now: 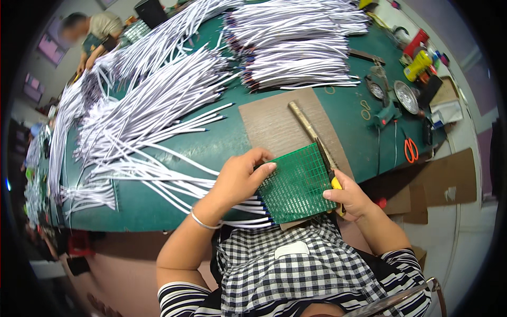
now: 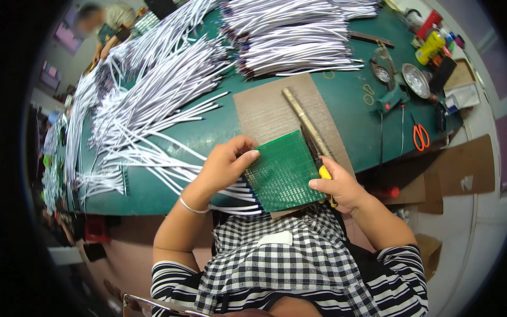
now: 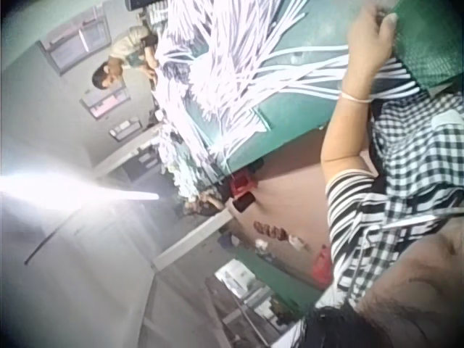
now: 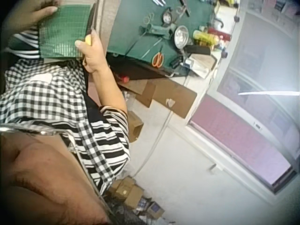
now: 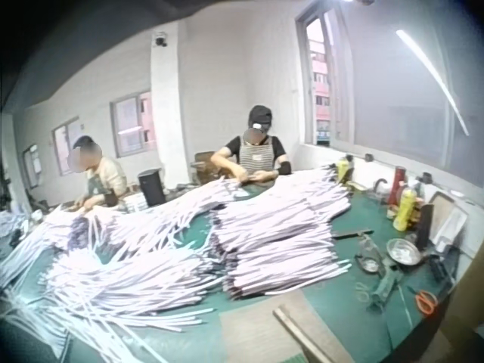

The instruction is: The person solders wires onto a green grid board using a soldering tool, trims the wire ends with pliers, solders additional wires to the board, and detaches the assembled wires from the board by hand.

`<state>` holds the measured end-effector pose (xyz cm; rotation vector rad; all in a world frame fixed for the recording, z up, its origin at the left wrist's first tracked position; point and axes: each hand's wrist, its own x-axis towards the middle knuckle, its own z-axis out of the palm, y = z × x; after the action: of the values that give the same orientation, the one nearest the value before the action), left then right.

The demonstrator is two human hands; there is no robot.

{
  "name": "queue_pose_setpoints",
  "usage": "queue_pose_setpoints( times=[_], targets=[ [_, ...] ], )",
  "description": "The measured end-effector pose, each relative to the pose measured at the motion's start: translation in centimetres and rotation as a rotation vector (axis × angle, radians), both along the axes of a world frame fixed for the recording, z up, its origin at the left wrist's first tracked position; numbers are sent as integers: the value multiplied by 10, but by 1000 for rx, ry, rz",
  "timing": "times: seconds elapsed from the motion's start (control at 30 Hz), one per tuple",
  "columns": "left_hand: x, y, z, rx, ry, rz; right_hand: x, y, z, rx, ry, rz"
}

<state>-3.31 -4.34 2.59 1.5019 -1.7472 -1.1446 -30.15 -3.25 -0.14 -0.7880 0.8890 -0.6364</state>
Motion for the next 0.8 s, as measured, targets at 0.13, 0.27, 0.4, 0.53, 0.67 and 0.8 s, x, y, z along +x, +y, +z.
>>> queue_pose_setpoints(
  times=[0.13,0.27,0.4,0.53,0.67,0.8],
  targets=[
    [-2,58,0,-732,-171,277,9,3,6,112,-16,-13],
    [-1,160,-43,-395,104,202,4,23,6,187,0,1],
    [-17,205,-107,384,644,351,16,47,13,236,-27,-53],
    [-26,185,-112,264,987,310,22,69,9,280,-20,-53],
    [-36,178,-118,192,1128,320,18,85,5,244,-70,-36],
    [-44,166,-107,278,1439,277,12,85,5,198,-111,-98]
  ],
)
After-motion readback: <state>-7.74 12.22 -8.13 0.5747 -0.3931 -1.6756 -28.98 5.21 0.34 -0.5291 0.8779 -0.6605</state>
